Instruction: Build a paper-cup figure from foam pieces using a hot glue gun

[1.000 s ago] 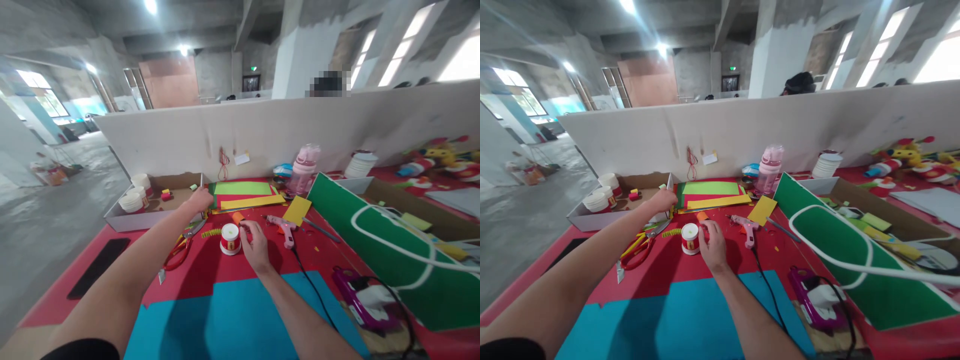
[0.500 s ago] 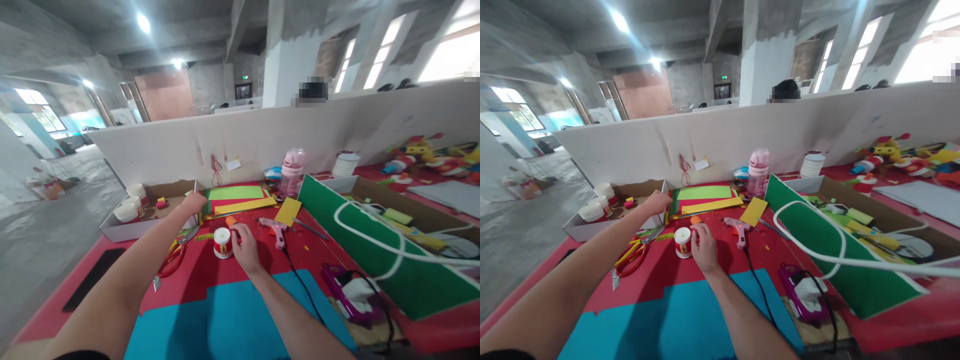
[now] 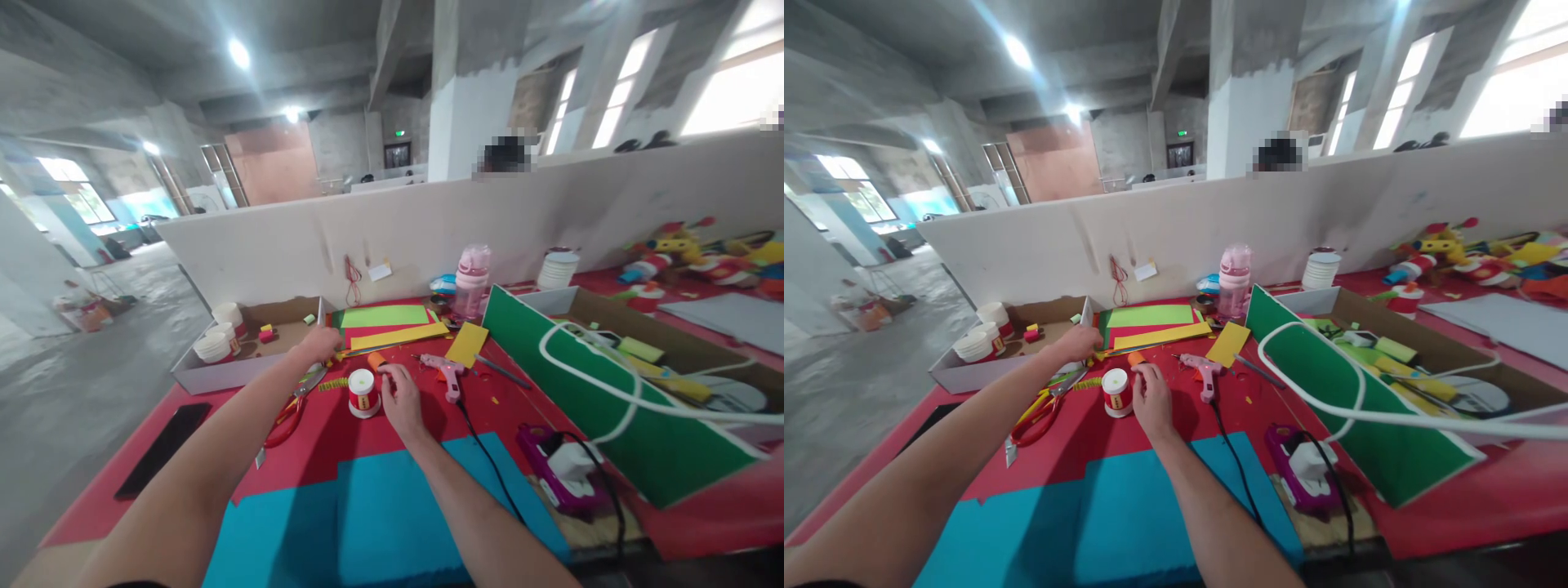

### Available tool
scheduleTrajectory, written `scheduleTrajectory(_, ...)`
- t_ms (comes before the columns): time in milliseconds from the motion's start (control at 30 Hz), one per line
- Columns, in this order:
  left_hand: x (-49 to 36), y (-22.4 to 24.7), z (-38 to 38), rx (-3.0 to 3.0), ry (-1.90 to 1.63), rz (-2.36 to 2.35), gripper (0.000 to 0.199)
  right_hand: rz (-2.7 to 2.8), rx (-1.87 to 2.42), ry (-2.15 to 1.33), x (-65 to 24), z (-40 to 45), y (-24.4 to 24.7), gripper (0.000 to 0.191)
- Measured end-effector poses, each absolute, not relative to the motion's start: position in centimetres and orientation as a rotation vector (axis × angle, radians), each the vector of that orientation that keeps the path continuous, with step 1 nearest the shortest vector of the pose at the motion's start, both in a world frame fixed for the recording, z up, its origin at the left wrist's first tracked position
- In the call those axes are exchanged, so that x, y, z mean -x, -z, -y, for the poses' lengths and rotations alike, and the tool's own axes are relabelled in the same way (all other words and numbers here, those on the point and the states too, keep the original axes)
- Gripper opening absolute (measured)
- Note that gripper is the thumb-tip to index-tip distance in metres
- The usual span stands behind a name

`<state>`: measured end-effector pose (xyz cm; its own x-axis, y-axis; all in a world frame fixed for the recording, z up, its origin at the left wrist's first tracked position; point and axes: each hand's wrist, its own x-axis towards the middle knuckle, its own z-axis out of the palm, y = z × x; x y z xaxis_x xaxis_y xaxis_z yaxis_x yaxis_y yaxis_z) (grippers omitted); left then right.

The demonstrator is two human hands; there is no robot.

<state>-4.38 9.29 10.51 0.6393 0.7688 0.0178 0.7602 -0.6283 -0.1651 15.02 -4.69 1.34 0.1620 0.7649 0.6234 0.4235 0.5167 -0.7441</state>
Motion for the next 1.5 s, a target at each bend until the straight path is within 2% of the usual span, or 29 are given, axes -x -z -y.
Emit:
scheduleTrajectory(133, 4.4, -9.3, -8.7, 2.621, -0.192, 1.239, 0.012, 1.481, 1.078, -0.327, -14.8, 4.7, -1.6, 0.024)
scheduleTrajectory(333, 3.8, -7.2, -7.8, 2.591, -0.174, 1.198, 0.018, 1.532, 1.1, -0.335, -14.9, 4.7, -1.7, 0.024)
scheduleTrajectory(533, 4.2, -10.0, -7.0, 2.559, -0.058, 1.194, 0.013, 1.492, 1.103, -0.34, -15.1, 4.4, -1.4, 0.025)
scheduleTrajectory(600, 4.5, -11.9, -6.1, 2.538, 0.076, 1.244, 0.012, 1.449, 1.094, -0.327, -15.2, 4.5, -1.7, 0.025)
scheduleTrajectory(700, 4.3, -13.8, -3.8, 2.664, 0.639, 1.455, 0.01, 1.373, 1.091, -0.251, -15.4, 4.8, -2.7, 0.027)
scheduleTrajectory(767, 3.5, -14.1, -1.9, 2.848, 1.011, 1.547, 0.015, 1.372, 1.078, -0.181, -15.7, 5.3, -3.6, 0.033)
scheduleTrajectory(833, 2.2, -13.7, 0.0, 3.033, 1.225, 1.588, 0.02, 1.416, 1.054, -0.126, -15.9, 5.7, -4.3, 0.042)
scheduleTrajectory(900, 0.8, -13.0, 1.4, 3.167, 1.339, 1.566, 0.02, 1.478, 1.033, -0.097, -16.1, 5.9, -4.7, 0.048)
scheduleTrajectory(1000, -1.0, -12.1, 2.3, 3.249, 1.448, 1.515, 0.019, 1.539, 0.993, -0.107, -16.3, 5.8, -4.8, 0.044)
scheduleTrajectory(1233, -2.3, -10.8, 1.3, 3.253, 1.623, 1.561, 0.02, 1.43, 0.898, -0.426, -16.3, 5.7, -4.9, 0.032)
scheduleTrajectory(1500, -3.7, -8.4, 4.2, 2.735, 1.97, 1.696, 0.019, 1.087, 0.726, -0.835, -16.8, 5.0, -4.8, 0.024)
